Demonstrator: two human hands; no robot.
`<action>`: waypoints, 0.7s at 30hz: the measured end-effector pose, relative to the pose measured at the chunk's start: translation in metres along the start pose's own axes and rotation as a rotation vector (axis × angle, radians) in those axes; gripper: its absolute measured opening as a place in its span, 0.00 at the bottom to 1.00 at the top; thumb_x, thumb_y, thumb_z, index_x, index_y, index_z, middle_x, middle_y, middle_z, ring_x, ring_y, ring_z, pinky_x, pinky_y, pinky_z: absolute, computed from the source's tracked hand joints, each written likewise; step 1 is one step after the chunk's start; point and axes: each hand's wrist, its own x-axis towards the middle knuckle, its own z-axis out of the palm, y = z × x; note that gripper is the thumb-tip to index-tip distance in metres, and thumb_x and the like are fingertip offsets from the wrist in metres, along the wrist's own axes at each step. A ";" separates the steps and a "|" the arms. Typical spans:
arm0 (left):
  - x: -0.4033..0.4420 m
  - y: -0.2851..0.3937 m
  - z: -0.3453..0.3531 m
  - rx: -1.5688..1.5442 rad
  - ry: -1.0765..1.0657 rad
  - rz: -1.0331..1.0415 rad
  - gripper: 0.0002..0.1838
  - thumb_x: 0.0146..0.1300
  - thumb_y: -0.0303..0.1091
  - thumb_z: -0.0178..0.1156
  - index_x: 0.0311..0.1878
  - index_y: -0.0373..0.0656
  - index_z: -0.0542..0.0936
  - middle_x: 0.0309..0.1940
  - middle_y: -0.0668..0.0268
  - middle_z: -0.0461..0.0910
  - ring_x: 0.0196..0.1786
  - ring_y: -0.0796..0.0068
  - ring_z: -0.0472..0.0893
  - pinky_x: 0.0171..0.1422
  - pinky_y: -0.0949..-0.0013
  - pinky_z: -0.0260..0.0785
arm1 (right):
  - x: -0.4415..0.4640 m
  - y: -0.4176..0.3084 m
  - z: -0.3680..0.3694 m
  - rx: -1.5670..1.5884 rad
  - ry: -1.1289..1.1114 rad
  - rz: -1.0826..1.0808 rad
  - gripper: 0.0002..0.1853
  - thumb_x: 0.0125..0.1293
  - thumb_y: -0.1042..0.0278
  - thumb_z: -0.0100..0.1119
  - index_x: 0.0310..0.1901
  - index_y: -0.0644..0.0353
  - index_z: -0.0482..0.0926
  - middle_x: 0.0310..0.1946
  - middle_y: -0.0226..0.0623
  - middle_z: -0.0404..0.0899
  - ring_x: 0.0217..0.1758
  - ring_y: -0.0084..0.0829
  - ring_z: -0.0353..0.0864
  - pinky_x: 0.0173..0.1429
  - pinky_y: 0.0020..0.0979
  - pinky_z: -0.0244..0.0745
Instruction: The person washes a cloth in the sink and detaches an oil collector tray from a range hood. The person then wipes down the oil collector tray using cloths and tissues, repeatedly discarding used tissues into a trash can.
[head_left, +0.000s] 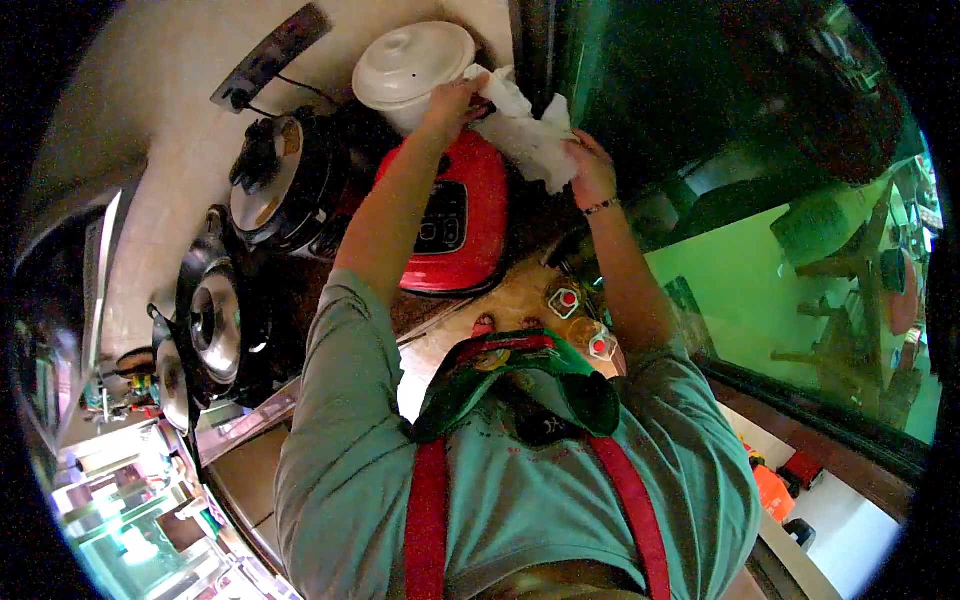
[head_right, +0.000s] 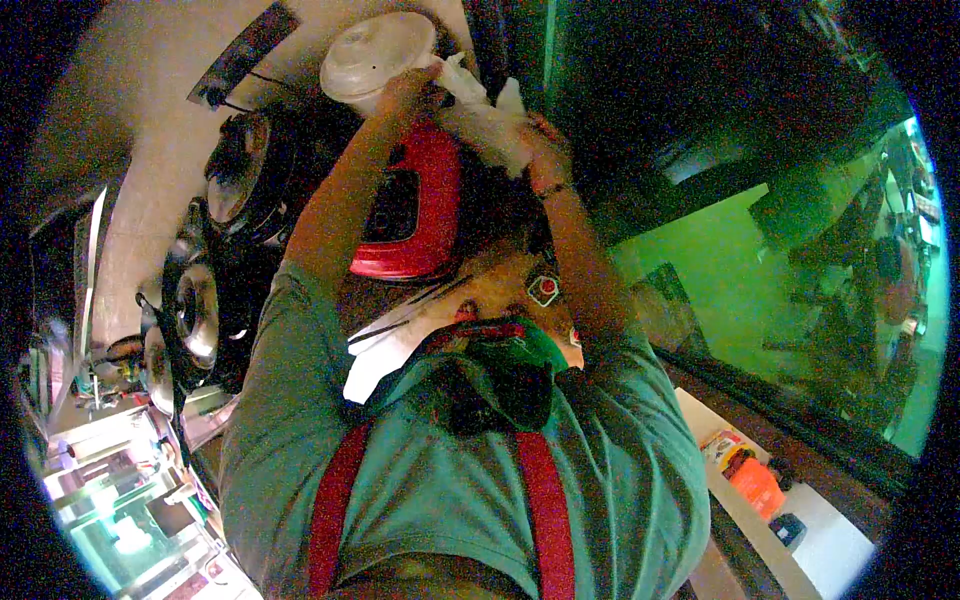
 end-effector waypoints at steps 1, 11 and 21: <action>-0.003 0.004 -0.003 0.050 0.024 0.066 0.14 0.66 0.43 0.60 0.42 0.41 0.79 0.34 0.66 0.78 0.36 0.73 0.76 0.41 0.67 0.70 | 0.001 0.004 -0.006 -0.001 -0.006 0.005 0.20 0.60 0.73 0.63 0.55 0.66 0.77 0.49 0.39 0.79 0.52 0.34 0.77 0.54 0.33 0.73; -0.004 0.018 -0.026 -0.732 0.036 -0.185 0.20 0.70 0.44 0.53 0.57 0.40 0.69 0.50 0.62 0.73 0.48 0.66 0.75 0.56 0.57 0.72 | 0.045 0.047 -0.020 -1.133 -0.103 -0.238 0.25 0.62 0.62 0.61 0.61 0.58 0.73 0.48 0.47 0.81 0.43 0.36 0.82 0.48 0.37 0.76; -0.042 0.033 -0.050 -1.192 -0.112 -0.072 0.19 0.68 0.35 0.41 0.57 0.37 0.69 0.54 0.55 0.75 0.57 0.56 0.74 0.63 0.49 0.66 | 0.012 -0.018 0.095 -0.420 -0.149 -0.514 0.27 0.57 0.52 0.69 0.54 0.61 0.79 0.44 0.39 0.83 0.44 0.32 0.82 0.50 0.33 0.75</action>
